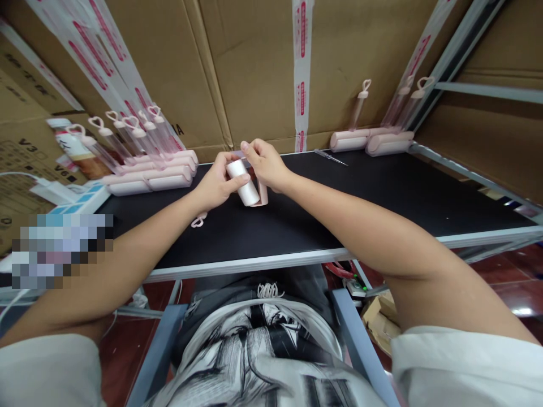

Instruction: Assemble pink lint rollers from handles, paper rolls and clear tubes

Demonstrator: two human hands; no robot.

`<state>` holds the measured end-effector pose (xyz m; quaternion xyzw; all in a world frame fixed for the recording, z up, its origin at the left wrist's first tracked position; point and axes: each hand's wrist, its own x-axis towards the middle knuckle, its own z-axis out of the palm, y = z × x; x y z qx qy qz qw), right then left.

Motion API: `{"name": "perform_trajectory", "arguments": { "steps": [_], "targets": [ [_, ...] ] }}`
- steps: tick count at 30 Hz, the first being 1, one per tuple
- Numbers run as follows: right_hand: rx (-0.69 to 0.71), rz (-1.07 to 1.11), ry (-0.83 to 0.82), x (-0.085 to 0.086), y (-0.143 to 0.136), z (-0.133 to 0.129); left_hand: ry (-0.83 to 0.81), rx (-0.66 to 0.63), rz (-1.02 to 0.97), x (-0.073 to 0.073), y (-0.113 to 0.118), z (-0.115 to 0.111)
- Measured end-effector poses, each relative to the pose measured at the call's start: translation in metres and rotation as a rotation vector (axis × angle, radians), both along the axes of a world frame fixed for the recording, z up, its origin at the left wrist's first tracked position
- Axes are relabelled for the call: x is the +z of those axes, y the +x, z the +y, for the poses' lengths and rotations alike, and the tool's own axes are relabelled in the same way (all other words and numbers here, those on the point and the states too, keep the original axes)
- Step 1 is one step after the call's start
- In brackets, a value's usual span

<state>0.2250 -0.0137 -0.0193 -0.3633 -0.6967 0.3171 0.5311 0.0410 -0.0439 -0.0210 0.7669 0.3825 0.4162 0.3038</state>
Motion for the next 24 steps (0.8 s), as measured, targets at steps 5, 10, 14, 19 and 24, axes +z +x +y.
{"name": "perform_trajectory", "arguments": {
  "steps": [5,10,14,19,24],
  "targets": [
    [0.138,0.235,-0.079,0.007,-0.012,-0.018,0.195,0.207,-0.042,-0.002,0.006,0.006],
    [0.289,0.39,-0.096,0.018,-0.017,-0.038,0.374,0.21,-0.092,0.001,0.009,0.001],
    [0.332,0.394,-0.012,0.018,-0.018,-0.045,0.524,0.267,-0.112,0.006,0.01,-0.008],
    [0.323,0.347,0.065,0.015,-0.018,-0.043,0.604,0.292,-0.114,0.011,0.007,-0.014],
    [0.307,0.265,0.14,0.016,-0.015,-0.046,0.653,0.275,-0.071,0.014,0.002,-0.016]
  ]
}}
